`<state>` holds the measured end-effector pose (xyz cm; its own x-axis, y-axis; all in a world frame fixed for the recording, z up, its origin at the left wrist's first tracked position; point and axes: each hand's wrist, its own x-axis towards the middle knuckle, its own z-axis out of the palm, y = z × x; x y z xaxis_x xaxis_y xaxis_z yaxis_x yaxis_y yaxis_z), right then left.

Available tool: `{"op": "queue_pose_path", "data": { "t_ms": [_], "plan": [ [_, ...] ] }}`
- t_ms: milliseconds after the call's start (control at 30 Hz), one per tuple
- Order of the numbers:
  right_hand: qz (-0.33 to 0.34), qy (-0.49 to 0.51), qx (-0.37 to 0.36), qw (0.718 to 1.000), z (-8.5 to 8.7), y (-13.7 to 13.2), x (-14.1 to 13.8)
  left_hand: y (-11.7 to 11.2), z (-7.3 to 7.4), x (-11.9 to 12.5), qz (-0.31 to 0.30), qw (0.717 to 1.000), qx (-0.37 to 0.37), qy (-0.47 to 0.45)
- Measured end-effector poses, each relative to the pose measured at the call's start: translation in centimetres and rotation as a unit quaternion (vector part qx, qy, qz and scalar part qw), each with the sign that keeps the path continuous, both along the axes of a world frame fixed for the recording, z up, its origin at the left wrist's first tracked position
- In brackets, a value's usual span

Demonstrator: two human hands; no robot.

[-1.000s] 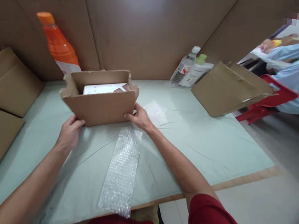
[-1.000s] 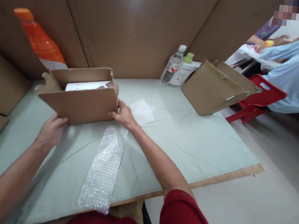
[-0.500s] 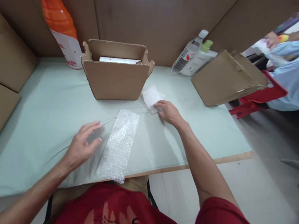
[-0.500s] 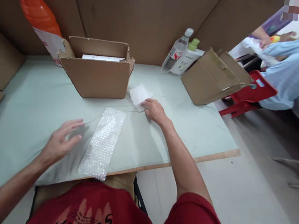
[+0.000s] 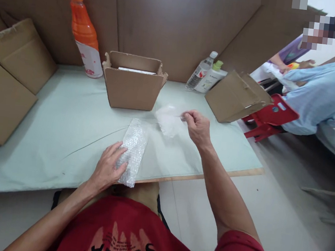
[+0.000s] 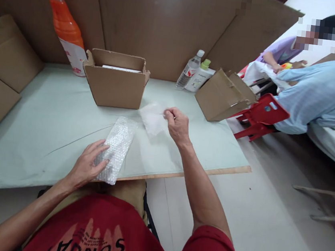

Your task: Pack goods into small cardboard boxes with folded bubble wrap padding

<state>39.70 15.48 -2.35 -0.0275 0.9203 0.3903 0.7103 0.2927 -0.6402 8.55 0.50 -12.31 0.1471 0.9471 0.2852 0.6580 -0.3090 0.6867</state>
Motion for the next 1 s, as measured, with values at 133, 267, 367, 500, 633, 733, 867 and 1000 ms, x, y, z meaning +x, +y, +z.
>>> {"op": "queue_pose_path", "data": {
  "t_ms": [133, 267, 367, 500, 633, 733, 867, 1000],
  "plan": [
    [0.057, 0.0, 0.023, 0.998, 4.9, -4.8, -2.5, 1.1, 2.3, 1.7, -0.004, 0.997, 0.005, -0.078],
    [0.105, 0.083, -0.012, 0.991, 7.9, -7.4, -4.3, 2.2, 2.9, 3.4, -0.041, 0.978, -0.054, -0.195],
    [0.137, 0.177, -0.09, 0.97, 8.0, -7.8, -4.8, 2.6, 2.5, 4.2, -0.053, 0.953, -0.087, -0.284],
    [0.167, 0.267, -0.211, 0.925, 6.9, -7.6, -4.8, 2.9, 3.0, 4.6, -0.063, 0.936, -0.095, -0.333],
    [0.162, 0.298, -0.238, 0.91, 6.8, -7.0, -4.7, 3.6, 5.3, 5.3, -0.044, 0.94, -0.09, -0.327],
    [0.14, 0.314, -0.219, 0.913, 7.5, -6.2, -3.9, 4.0, 7.7, 5.7, -0.041, 0.902, -0.143, -0.404],
    [0.149, 0.352, -0.249, 0.89, 7.2, -6.3, -2.3, 3.6, 9.5, 5.4, -0.049, 0.833, -0.267, -0.481],
    [0.196, 0.365, -0.326, 0.85, 3.9, -7.7, -2.7, 2.2, 8.3, 4.7, -0.052, 0.837, -0.337, -0.428]
  ]
}}
